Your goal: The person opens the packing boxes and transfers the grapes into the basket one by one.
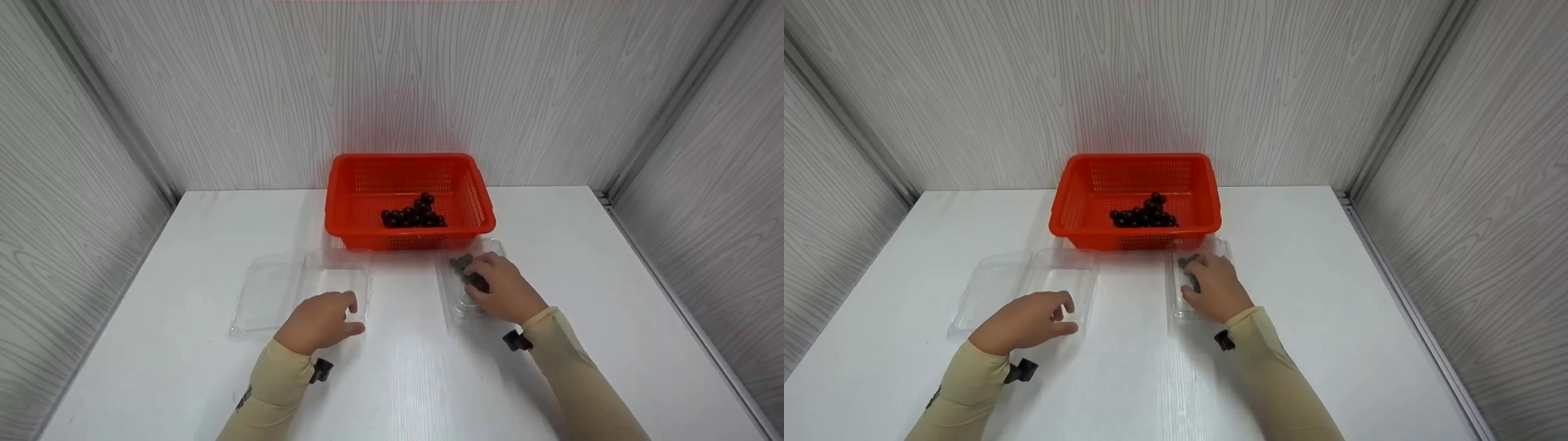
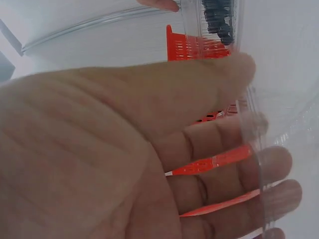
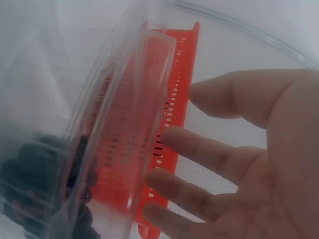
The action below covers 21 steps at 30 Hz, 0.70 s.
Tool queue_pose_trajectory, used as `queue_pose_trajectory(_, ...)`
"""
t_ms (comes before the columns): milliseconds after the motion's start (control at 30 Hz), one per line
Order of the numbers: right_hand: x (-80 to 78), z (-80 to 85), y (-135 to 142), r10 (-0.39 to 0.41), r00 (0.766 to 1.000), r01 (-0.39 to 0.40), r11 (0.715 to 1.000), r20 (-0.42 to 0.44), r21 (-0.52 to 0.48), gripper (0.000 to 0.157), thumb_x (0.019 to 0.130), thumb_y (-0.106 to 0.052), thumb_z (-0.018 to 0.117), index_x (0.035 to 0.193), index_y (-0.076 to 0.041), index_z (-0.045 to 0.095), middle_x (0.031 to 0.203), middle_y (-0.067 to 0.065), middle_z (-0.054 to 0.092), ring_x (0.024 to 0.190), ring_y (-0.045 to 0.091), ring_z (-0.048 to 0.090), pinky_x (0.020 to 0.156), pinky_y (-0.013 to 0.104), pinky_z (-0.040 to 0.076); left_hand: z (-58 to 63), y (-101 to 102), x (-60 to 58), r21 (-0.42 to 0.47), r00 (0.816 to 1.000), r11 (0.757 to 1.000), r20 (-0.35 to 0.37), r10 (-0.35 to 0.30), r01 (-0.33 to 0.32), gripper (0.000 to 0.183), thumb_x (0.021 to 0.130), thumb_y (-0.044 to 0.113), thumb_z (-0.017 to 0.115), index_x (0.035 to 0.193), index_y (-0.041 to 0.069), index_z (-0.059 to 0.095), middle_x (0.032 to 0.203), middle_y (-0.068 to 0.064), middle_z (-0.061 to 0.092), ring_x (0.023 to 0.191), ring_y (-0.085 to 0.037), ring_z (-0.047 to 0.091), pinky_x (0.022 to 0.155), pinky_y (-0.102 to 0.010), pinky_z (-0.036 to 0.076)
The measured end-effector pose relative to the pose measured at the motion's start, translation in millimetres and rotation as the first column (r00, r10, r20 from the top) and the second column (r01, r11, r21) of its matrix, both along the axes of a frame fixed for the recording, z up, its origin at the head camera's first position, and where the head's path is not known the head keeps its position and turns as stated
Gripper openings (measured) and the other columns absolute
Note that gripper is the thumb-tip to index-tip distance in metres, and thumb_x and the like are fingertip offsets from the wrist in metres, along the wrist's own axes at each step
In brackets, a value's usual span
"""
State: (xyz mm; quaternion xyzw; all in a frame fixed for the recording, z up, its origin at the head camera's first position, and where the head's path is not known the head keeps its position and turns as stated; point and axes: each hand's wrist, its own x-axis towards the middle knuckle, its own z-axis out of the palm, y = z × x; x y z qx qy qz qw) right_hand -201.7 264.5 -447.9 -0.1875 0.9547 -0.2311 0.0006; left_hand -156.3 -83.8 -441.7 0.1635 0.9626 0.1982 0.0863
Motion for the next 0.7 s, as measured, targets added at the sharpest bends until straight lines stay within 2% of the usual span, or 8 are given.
queue_pose_trajectory(100,-0.5,-3.1,-1,-0.019,1.0,0.019,0.999,0.017,0.026,0.036,0.098,-0.025,0.067,0.129,-0.008,0.067,0.139,0.014,0.053,0.127,0.035,0.051,0.112,0.054,0.043,5.0,5,3.5,0.01,0.998,1.0,-0.056,0.03,-0.03,0.046,0.09,0.028,0.08,0.122,0.002,0.06,0.103,-0.012,0.067,0.087,-0.027,0.063,0.083,-0.045,0.057)
queue_pose_trajectory(167,-0.1,-4.5,-2,-0.028,0.999,0.028,0.999,0.025,0.03,0.037,0.098,-0.026,0.067,0.13,-0.008,0.066,0.139,0.014,0.052,0.126,0.034,0.052,0.111,0.053,0.044,7.7,11,5.6,0.026,0.992,0.999,-0.123,0.028,-0.025,0.054,0.09,0.028,0.081,0.129,0.001,0.056,0.106,-0.015,0.065,0.09,-0.031,0.062,0.083,-0.046,0.057)
queue_pose_trajectory(267,1.5,-5.7,-4,-0.02,1.0,0.019,0.999,0.023,0.03,0.038,0.098,-0.027,0.067,0.131,-0.007,0.066,0.138,0.014,0.054,0.123,0.033,0.055,0.11,0.052,0.046,10.1,21,9.3,0.038,0.974,0.999,-0.228,-0.012,0.021,0.061,0.09,0.028,0.08,0.137,0.001,0.054,0.114,-0.016,0.063,0.099,-0.034,0.062,0.084,-0.046,0.057)
queue_pose_trajectory(333,3.2,-5.9,-7,-0.005,1.0,0.005,0.999,0.022,0.032,0.04,0.098,-0.028,0.068,0.131,-0.007,0.066,0.137,0.014,0.054,0.122,0.031,0.057,0.109,0.051,0.047,10.5,29,11.7,0.042,0.963,0.997,-0.264,-0.051,0.064,0.063,0.091,0.029,0.079,0.142,0.002,0.052,0.12,-0.016,0.063,0.105,-0.034,0.061,0.088,-0.046,0.057)
queue_pose_trajectory(533,9.4,-3.8,-18,0.013,1.0,-0.013,1.0,0.021,0.019,0.046,0.093,-0.029,0.075,0.131,-0.005,0.066,0.137,0.012,0.054,0.12,0.029,0.058,0.108,0.049,0.049,5.2,56,13.8,0.047,0.943,0.981,-0.288,-0.166,0.187,0.07,0.093,0.03,0.077,0.152,0.006,0.046,0.134,-0.012,0.059,0.124,-0.03,0.056,0.103,-0.042,0.052)
queue_pose_trajectory(700,13.2,-7.5,-30,-0.021,1.0,0.021,1.0,-0.002,0.01,0.048,0.09,-0.034,0.078,0.127,-0.006,0.068,0.133,0.01,0.056,0.115,0.026,0.059,0.108,0.046,0.05,-2.2,77,13.7,-0.016,0.934,0.978,-0.292,-0.206,0.21,0.086,0.091,0.034,0.079,0.159,0.005,0.034,0.143,-0.015,0.055,0.13,-0.031,0.053,0.109,-0.044,0.048)
